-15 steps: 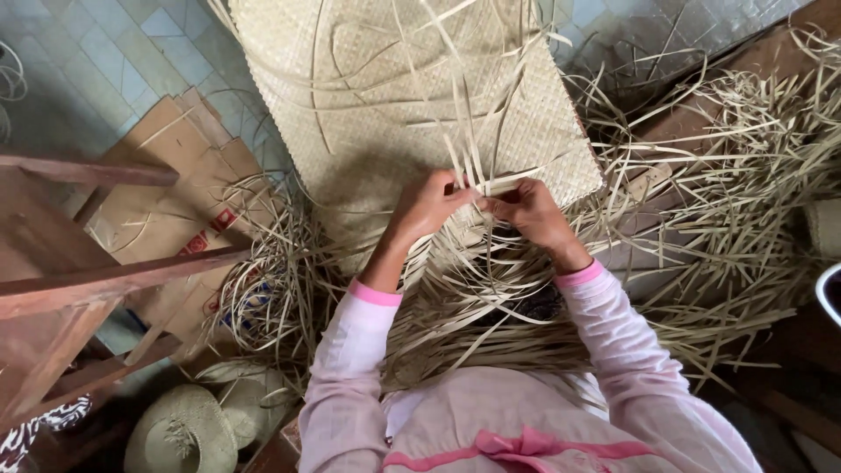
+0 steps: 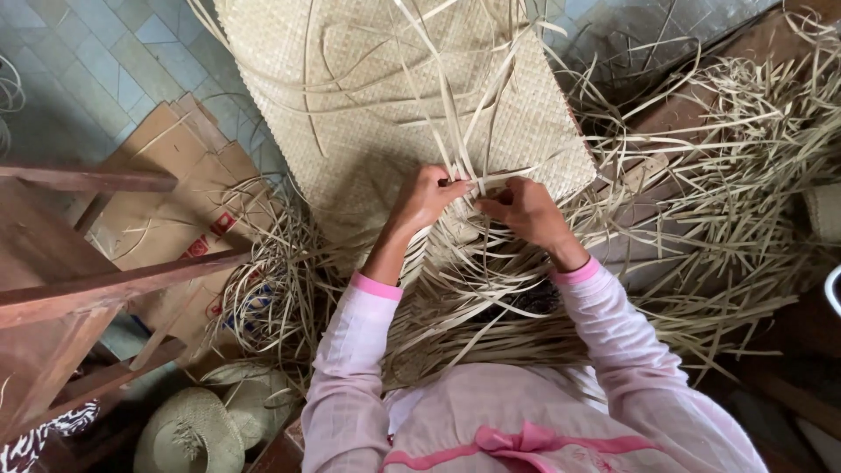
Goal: Weaving long strips of dried plant material into a mat or similar structure.
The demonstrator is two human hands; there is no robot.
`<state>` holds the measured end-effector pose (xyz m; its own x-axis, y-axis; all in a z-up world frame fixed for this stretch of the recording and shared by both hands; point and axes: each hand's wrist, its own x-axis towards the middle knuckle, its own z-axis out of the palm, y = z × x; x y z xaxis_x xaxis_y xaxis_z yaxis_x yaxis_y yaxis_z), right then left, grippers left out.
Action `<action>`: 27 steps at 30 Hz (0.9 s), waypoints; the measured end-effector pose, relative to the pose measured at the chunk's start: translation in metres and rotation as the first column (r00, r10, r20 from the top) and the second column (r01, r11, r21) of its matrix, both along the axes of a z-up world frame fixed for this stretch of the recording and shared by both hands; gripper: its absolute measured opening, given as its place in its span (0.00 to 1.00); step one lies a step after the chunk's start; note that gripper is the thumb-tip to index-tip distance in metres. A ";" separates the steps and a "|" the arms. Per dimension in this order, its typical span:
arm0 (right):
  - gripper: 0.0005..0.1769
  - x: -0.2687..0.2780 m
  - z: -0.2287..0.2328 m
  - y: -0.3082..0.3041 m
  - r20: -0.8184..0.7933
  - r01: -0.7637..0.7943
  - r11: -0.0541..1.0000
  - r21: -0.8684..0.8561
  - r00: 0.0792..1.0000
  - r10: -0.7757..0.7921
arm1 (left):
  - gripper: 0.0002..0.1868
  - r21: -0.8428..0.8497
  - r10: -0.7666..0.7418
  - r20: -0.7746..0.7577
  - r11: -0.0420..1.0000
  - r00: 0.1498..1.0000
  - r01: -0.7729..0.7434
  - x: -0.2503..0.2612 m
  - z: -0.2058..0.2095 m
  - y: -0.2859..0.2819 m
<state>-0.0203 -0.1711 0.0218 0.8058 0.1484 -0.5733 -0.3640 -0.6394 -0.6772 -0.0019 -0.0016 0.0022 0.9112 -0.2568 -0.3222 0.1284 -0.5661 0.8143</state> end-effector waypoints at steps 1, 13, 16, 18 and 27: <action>0.16 0.000 -0.002 -0.002 -0.018 -0.028 1.000 -0.004 0.999 0.028 | 0.16 -0.012 0.016 0.029 1.000 0.999 -0.015 -0.002 0.005 0.000; 0.28 -0.015 -0.005 -0.002 0.184 0.040 0.999 -0.020 0.982 -0.036 | 0.10 0.019 0.116 0.050 0.993 0.992 -0.117 -0.003 -0.010 0.005; 0.25 -0.018 -0.003 -0.004 0.184 0.008 0.950 -0.313 0.982 0.052 | 0.11 0.020 0.090 0.095 0.996 0.991 -0.092 -0.003 -0.006 0.002; 0.20 -0.015 0.008 0.000 0.157 -0.061 0.910 -0.409 0.978 0.135 | 0.10 0.018 0.087 0.108 0.996 0.990 -0.089 -0.004 -0.006 0.002; 0.14 -0.010 0.011 0.004 0.152 -0.038 0.968 0.247 0.988 0.001 | 0.10 -0.046 0.126 0.081 0.991 0.989 -0.123 -0.004 -0.010 0.007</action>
<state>-0.0306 -0.1675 0.0328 0.8751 0.2872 -0.3894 -0.2354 -0.4504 -0.8612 -0.0061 0.0052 -0.0082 0.9603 -0.1511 -0.2347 0.1260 -0.5157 0.8474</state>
